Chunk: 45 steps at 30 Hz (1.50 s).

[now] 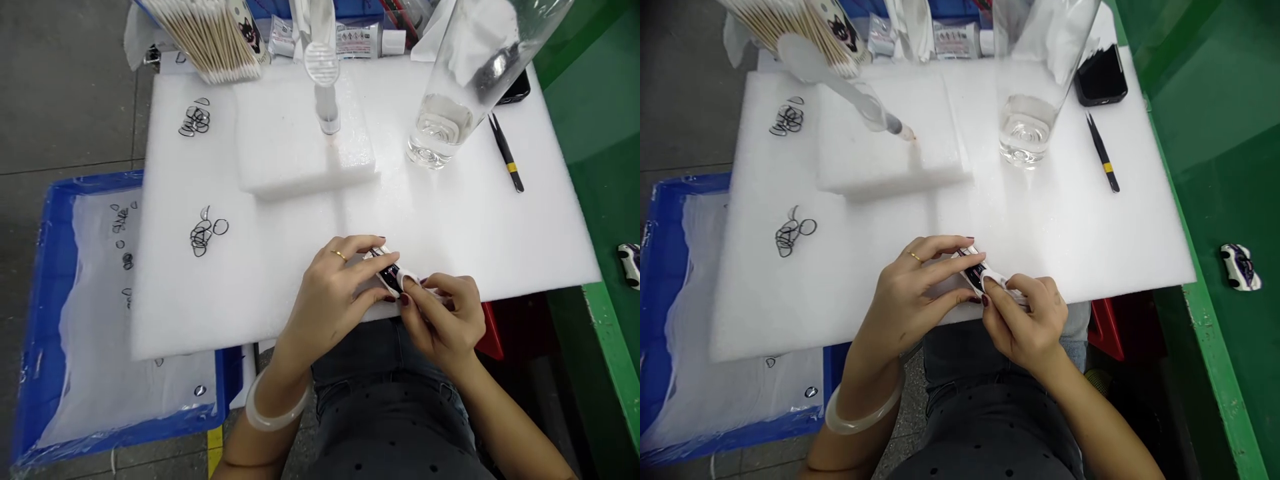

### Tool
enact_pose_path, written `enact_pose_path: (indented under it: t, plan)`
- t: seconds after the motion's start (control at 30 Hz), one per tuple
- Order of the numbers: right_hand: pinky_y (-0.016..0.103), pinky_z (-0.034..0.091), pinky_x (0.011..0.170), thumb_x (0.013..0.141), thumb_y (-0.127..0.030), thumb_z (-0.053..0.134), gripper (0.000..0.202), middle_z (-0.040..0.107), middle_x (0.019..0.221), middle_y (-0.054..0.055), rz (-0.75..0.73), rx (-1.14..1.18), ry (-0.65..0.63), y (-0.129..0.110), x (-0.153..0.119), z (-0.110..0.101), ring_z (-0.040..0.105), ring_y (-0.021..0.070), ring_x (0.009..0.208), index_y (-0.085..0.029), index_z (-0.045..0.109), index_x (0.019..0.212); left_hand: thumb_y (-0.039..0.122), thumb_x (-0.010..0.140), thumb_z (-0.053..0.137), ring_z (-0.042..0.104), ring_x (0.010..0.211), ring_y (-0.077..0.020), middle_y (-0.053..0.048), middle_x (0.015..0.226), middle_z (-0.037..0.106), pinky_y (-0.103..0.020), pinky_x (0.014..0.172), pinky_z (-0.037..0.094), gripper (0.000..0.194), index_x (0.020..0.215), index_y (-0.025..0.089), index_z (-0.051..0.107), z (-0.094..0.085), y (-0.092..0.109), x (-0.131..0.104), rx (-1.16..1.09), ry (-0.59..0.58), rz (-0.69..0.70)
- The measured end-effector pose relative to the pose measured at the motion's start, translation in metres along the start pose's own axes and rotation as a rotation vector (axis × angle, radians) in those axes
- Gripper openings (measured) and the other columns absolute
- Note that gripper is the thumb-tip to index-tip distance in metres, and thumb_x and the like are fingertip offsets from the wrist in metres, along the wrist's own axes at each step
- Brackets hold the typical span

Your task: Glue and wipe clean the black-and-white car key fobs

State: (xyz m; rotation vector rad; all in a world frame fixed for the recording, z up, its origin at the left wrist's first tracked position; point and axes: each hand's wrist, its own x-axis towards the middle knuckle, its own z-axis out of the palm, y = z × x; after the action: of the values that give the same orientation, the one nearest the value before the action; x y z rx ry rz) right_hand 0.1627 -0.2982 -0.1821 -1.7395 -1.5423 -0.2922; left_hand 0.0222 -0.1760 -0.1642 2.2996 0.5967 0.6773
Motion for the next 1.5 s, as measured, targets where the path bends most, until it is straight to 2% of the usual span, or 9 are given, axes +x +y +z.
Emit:
enact_pose_path:
  t: [0.53,0.77,0.87,0.93,1.03,1.17,1.27,1.37,1.5]
  plan:
    - [0.026,0.041,0.053,0.087,-0.009,0.063,0.019,0.055,0.080,0.004,-0.051,0.145,-0.093,-0.006,0.002,-0.006,0.046,0.0113,0.063,-0.014,0.069,0.103,0.015,0.086,0.071,0.060,0.113,-0.0246,-0.010,0.121,0.065,-0.040,0.094,0.053,0.033,0.118,0.017,0.068,-0.002,-0.001,0.001,0.003,-0.004,0.009]
    - [0.024,0.041,0.050,0.093,-0.013,0.059,0.016,0.060,0.078,0.003,0.161,0.080,-0.232,0.005,0.027,-0.014,0.053,0.0100,0.060,-0.016,0.071,0.103,0.024,0.083,0.076,0.061,0.111,-0.0246,-0.009,0.120,0.066,-0.041,0.093,0.053,0.037,0.119,0.019,0.068,0.000,-0.003,0.000,0.006,0.001,0.013]
    - [0.031,0.048,0.063,0.096,-0.021,0.055,0.021,0.065,0.090,0.008,0.187,-0.002,-0.349,0.029,0.055,-0.033,0.061,0.0169,0.074,-0.019,0.071,0.110,0.032,0.082,0.078,0.061,0.110,-0.0246,-0.008,0.120,0.066,-0.041,0.093,0.053,0.039,0.118,0.020,0.068,-0.001,-0.004,-0.001,-0.004,0.000,0.013]
    - [0.043,0.048,0.078,0.096,-0.026,0.055,0.029,0.064,0.111,0.016,0.151,-0.237,-0.269,0.038,0.066,-0.041,0.061,0.0288,0.099,-0.017,0.067,0.122,0.046,0.076,0.079,0.060,0.114,-0.0261,-0.010,0.126,0.063,-0.042,0.096,0.052,0.053,0.121,0.021,0.067,-0.003,-0.004,-0.001,-0.037,-0.007,-0.002]
    - [0.048,0.045,0.083,0.094,-0.034,0.058,0.041,0.066,0.110,0.017,0.099,-0.268,-0.239,0.025,0.062,-0.032,0.060,0.0319,0.102,-0.012,0.060,0.128,0.069,0.070,0.069,0.057,0.121,-0.0273,-0.011,0.132,0.060,-0.041,0.101,0.050,0.075,0.129,0.023,0.063,-0.007,-0.004,-0.003,-0.108,0.056,-0.076]
    - [0.042,0.046,0.076,0.089,-0.045,0.065,0.061,0.069,0.101,0.010,0.094,-0.040,-0.364,-0.012,0.035,-0.001,0.060,0.0263,0.088,-0.010,0.048,0.136,0.070,0.083,0.055,0.059,0.120,-0.0237,-0.007,0.126,0.063,-0.038,0.102,0.050,0.063,0.129,0.027,0.064,-0.010,-0.004,-0.006,-0.140,0.144,-0.193]
    - [0.040,0.047,0.076,0.090,-0.032,0.064,0.056,0.070,0.100,0.007,0.130,-0.009,-0.313,-0.019,0.025,0.000,0.061,0.0235,0.087,-0.013,0.043,0.140,0.068,0.085,0.055,0.060,0.118,-0.0236,-0.006,0.124,0.064,-0.038,0.101,0.050,0.058,0.125,0.028,0.066,-0.010,-0.004,-0.008,-0.119,0.135,-0.202]
    - [0.039,0.051,0.081,0.090,-0.023,0.059,0.050,0.070,0.104,0.006,0.203,-0.050,-0.217,0.014,0.030,-0.026,0.065,0.0215,0.090,-0.020,0.046,0.138,0.063,0.087,0.059,0.060,0.118,-0.0249,-0.005,0.125,0.064,-0.041,0.100,0.050,0.050,0.123,0.030,0.067,-0.009,-0.002,-0.010,-0.110,0.149,-0.230]
    - [0.042,0.052,0.090,0.080,-0.029,0.065,0.054,0.068,0.114,0.010,0.567,-0.330,0.030,0.118,0.031,-0.088,0.065,0.0253,0.098,-0.021,0.055,0.133,0.047,0.090,0.067,0.063,0.113,-0.0255,-0.004,0.120,0.066,-0.043,0.096,0.050,0.033,0.117,0.029,0.070,-0.008,-0.001,-0.009,-0.060,0.193,-0.235]
